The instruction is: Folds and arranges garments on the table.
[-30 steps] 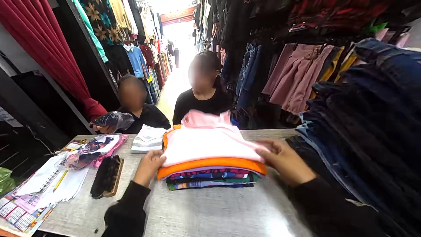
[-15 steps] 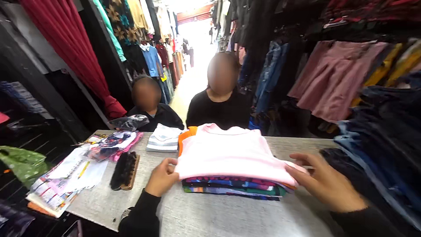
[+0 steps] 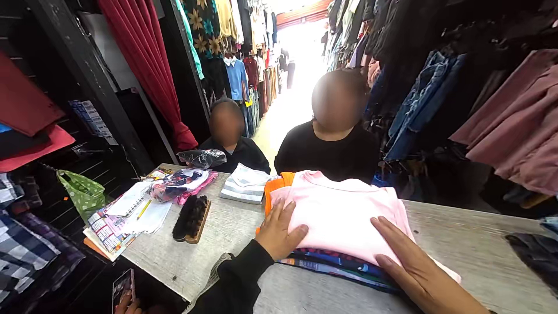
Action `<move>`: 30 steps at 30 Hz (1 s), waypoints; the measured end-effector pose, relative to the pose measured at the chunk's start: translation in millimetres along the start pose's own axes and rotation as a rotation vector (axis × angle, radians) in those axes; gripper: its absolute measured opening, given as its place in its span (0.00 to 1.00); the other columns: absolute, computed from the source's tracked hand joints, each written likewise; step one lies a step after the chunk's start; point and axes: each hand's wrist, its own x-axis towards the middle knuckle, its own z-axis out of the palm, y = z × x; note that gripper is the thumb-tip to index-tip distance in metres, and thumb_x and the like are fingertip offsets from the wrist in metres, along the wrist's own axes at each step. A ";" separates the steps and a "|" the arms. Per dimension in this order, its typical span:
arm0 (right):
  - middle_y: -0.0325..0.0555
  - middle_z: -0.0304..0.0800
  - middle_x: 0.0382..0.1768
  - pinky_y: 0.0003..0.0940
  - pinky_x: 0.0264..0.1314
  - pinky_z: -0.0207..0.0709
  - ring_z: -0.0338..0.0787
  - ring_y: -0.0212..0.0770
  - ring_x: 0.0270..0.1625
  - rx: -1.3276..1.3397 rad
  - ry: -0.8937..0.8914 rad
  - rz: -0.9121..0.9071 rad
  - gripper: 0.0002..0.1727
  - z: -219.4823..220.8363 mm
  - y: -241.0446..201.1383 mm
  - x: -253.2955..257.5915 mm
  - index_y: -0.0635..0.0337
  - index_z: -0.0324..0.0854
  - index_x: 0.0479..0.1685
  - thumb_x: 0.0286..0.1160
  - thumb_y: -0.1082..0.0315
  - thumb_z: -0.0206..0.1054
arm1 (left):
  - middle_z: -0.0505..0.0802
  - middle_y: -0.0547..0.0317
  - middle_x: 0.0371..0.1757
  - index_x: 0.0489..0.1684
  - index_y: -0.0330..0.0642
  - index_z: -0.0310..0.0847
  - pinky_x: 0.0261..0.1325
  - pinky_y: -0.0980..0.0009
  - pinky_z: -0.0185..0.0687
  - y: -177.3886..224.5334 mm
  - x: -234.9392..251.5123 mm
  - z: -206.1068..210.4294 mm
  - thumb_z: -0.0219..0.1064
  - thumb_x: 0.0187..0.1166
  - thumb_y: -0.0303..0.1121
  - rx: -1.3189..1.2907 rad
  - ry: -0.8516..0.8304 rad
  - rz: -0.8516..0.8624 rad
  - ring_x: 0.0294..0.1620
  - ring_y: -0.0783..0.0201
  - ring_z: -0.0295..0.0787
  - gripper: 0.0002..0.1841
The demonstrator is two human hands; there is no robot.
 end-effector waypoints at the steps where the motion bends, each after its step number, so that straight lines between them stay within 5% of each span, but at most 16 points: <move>1: 0.70 0.62 0.87 0.65 0.87 0.57 0.63 0.66 0.89 0.000 -0.026 0.002 0.47 -5.1 -1.0 -4.9 0.67 0.60 0.89 0.86 0.34 0.42 | 0.53 0.44 0.96 0.94 0.47 0.55 0.91 0.41 0.48 1.0 -1.1 -1.2 0.51 0.86 0.58 -0.016 -0.006 0.013 0.95 0.44 0.47 0.39; 6: 0.73 0.67 0.83 0.59 0.87 0.61 0.69 0.67 0.86 0.001 -0.089 0.085 0.38 -33.6 -16.2 -18.3 0.73 0.61 0.87 0.92 0.48 0.42 | 0.83 0.40 0.77 0.78 0.33 0.76 0.84 0.54 0.69 -16.7 5.8 -27.5 0.47 0.92 0.34 -0.044 0.097 0.158 0.80 0.51 0.79 0.23; 7: 0.71 0.71 0.81 0.57 0.85 0.64 0.73 0.65 0.84 -0.002 -0.071 0.106 0.36 -37.3 -17.6 -17.4 0.72 0.65 0.85 0.93 0.49 0.41 | 0.86 0.40 0.74 0.75 0.31 0.78 0.82 0.53 0.72 -28.3 13.1 -36.9 0.52 0.88 0.29 0.032 0.158 0.156 0.77 0.50 0.82 0.21; 9: 0.70 0.76 0.77 0.57 0.81 0.70 0.79 0.64 0.79 -0.005 -0.022 0.117 0.36 -37.6 -15.0 -16.8 0.71 0.70 0.82 0.93 0.48 0.40 | 0.77 0.37 0.82 0.77 0.30 0.75 0.85 0.43 0.65 -48.3 27.2 -58.9 0.64 0.73 0.18 0.250 0.230 0.102 0.84 0.43 0.72 0.27; 11: 0.69 0.78 0.76 0.56 0.80 0.71 0.81 0.63 0.78 -0.001 0.013 0.110 0.37 -33.2 -10.5 -17.4 0.71 0.72 0.80 0.93 0.46 0.40 | 0.62 0.42 0.93 0.84 0.39 0.70 0.90 0.33 0.44 -65.7 42.3 -75.8 0.73 0.64 0.22 0.448 0.199 -0.010 0.94 0.43 0.50 0.39; 13: 0.69 0.79 0.76 0.55 0.80 0.72 0.81 0.62 0.78 -0.001 0.027 0.107 0.37 -29.4 -8.8 -17.4 0.71 0.72 0.80 0.93 0.46 0.40 | 0.58 0.50 0.95 0.89 0.50 0.65 0.91 0.32 0.33 -83.6 57.3 -81.0 0.75 0.68 0.32 0.534 0.155 -0.091 0.97 0.48 0.43 0.41; 15: 0.67 0.80 0.75 0.54 0.79 0.73 0.82 0.60 0.77 -0.005 0.057 0.099 0.37 -26.9 -7.6 -17.3 0.70 0.74 0.79 0.92 0.45 0.40 | 0.74 0.47 0.87 0.86 0.46 0.70 0.92 0.35 0.40 -91.6 65.9 -79.2 0.66 0.83 0.35 0.464 0.184 -0.130 0.91 0.48 0.61 0.30; 17: 0.64 0.83 0.73 0.50 0.77 0.76 0.84 0.56 0.75 -0.006 0.096 0.086 0.37 -23.5 -5.0 -18.3 0.68 0.76 0.78 0.92 0.45 0.41 | 0.87 0.33 0.70 0.75 0.32 0.78 0.84 0.37 0.62 -85.8 66.0 -78.2 0.58 0.89 0.32 0.265 0.403 -0.177 0.77 0.37 0.80 0.20; 19: 0.63 0.85 0.71 0.47 0.76 0.77 0.86 0.54 0.73 -0.001 0.133 0.071 0.35 -21.9 -1.9 -19.2 0.67 0.78 0.76 0.92 0.46 0.41 | 0.87 0.26 0.67 0.72 0.26 0.77 0.80 0.36 0.66 -80.2 63.1 -80.6 0.57 0.90 0.33 0.005 0.662 -0.205 0.74 0.33 0.81 0.20; 22: 0.63 0.87 0.68 0.49 0.74 0.78 0.87 0.54 0.73 -0.003 0.204 0.041 0.36 -19.4 3.3 -17.7 0.67 0.82 0.71 0.92 0.45 0.41 | 0.84 0.34 0.72 0.78 0.26 0.69 0.80 0.53 0.72 -73.5 54.4 -85.9 0.57 0.89 0.29 -0.499 0.896 -0.093 0.73 0.51 0.81 0.22; 25: 0.64 0.84 0.71 0.50 0.78 0.75 0.82 0.56 0.77 0.008 0.288 -0.013 0.36 -20.4 2.5 -13.8 0.67 0.83 0.67 0.92 0.45 0.41 | 0.86 0.45 0.66 0.80 0.33 0.66 0.69 0.63 0.83 -43.1 36.5 -84.0 0.54 0.89 0.26 -0.731 0.924 0.078 0.62 0.64 0.87 0.21; 27: 0.60 0.83 0.73 0.46 0.79 0.74 0.81 0.49 0.79 0.085 0.322 -0.033 0.34 -24.0 -7.5 -7.2 0.66 0.82 0.68 0.92 0.46 0.42 | 0.89 0.47 0.63 0.75 0.29 0.71 0.69 0.64 0.84 -16.2 22.1 -75.2 0.54 0.87 0.25 -0.534 0.853 0.210 0.61 0.67 0.88 0.20; 30: 0.50 0.84 0.73 0.39 0.74 0.81 0.84 0.39 0.74 0.393 0.284 0.017 0.38 -27.3 -31.8 7.4 0.64 0.76 0.75 0.89 0.39 0.46 | 0.93 0.44 0.60 0.61 0.28 0.86 0.69 0.57 0.85 18.8 8.2 -42.9 0.57 0.80 0.21 -0.020 0.662 0.527 0.63 0.58 0.90 0.16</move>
